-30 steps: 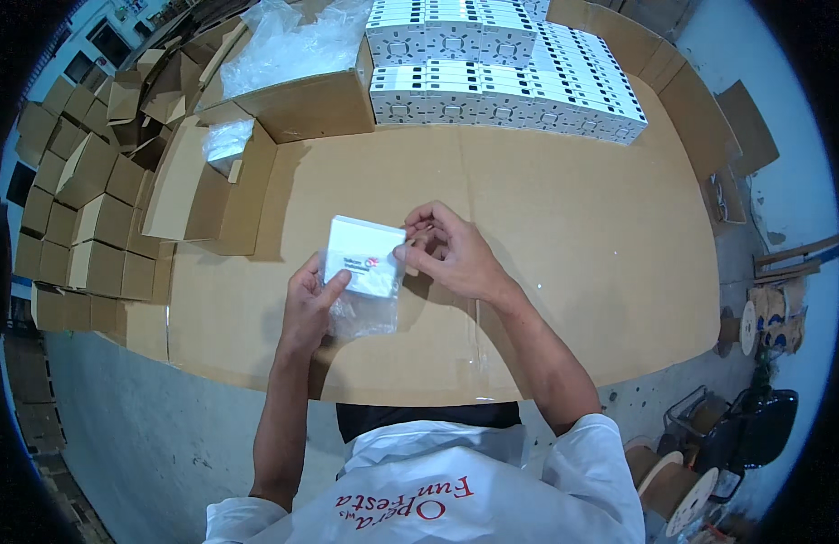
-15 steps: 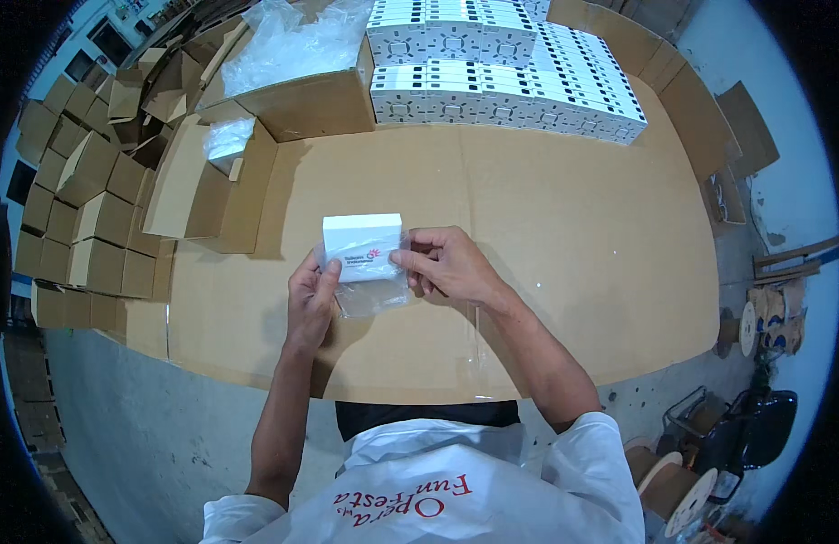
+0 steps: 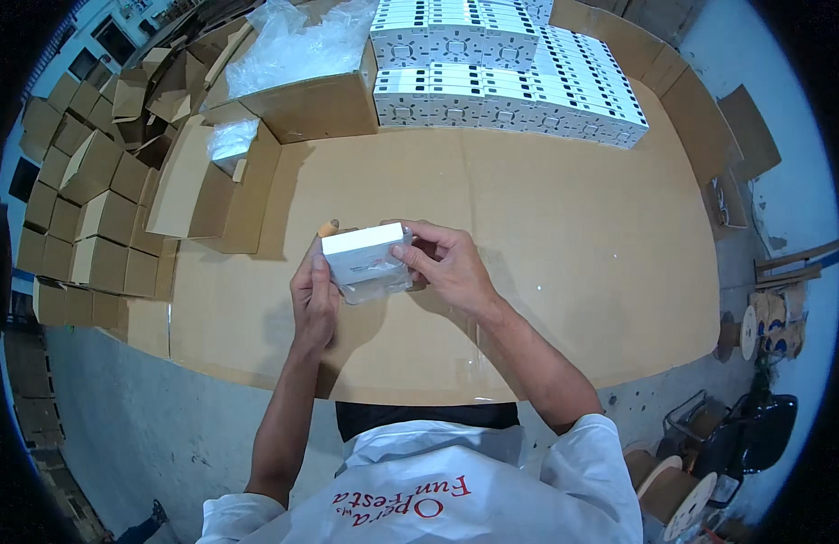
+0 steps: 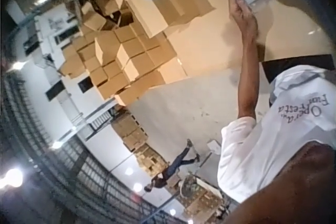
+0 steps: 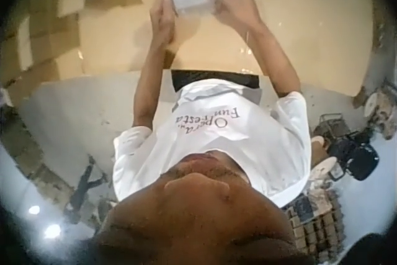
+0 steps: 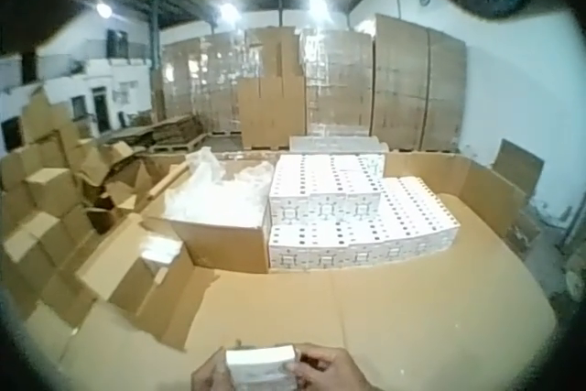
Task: Packing small white boxes and wooden plugs into plastic bags and placing them into larger cardboard shipping boxes.
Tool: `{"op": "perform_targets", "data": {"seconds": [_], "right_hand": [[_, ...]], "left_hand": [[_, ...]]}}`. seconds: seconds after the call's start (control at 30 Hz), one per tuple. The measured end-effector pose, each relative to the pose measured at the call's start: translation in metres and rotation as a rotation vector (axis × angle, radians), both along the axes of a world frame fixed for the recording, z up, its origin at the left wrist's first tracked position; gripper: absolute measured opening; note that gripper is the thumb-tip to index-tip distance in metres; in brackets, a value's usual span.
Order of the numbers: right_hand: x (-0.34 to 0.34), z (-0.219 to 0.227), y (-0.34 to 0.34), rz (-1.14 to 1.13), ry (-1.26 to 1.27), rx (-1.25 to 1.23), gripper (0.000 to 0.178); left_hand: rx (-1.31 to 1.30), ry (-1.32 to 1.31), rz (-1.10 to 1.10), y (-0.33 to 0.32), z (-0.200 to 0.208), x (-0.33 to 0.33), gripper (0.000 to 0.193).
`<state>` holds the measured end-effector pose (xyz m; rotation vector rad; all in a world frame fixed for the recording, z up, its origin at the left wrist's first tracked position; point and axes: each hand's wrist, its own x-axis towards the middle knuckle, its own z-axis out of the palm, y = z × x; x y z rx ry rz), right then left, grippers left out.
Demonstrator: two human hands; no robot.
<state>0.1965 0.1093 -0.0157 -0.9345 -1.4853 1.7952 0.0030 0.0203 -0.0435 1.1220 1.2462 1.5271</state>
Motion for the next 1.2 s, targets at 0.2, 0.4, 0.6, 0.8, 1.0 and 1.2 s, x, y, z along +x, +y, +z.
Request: {"op": "perform_targets", "data": {"seconds": [0.2,0.4,0.6,0.8,1.0,1.2], "right_hand": [[-0.002,-0.006,-0.001,-0.067,0.201,-0.034,0.035],[-0.008,-0.005,-0.014,-0.149,0.124,0.058,0.027],[-0.004,-0.005,-0.008,-0.238,0.099,0.228,0.023],[-0.002,0.004,-0.008,-0.232,0.102,0.351,0.021],[-0.001,0.002,-0.003,-0.177,0.154,0.202,0.02],[0.005,-0.011,0.002,0.05,0.073,0.223,0.029]], "left_hand": [[0.0,0.004,0.039,0.002,-0.003,-0.001,0.046],[0.048,0.078,0.055,0.009,-0.012,0.0,0.044],[0.053,0.054,0.099,0.007,0.0,-0.001,0.041],[0.116,0.036,0.059,0.004,0.002,-0.009,0.038],[0.14,-0.068,0.053,0.008,0.012,0.004,0.035],[0.01,-0.099,-0.002,0.005,0.002,0.001,0.045]]}}
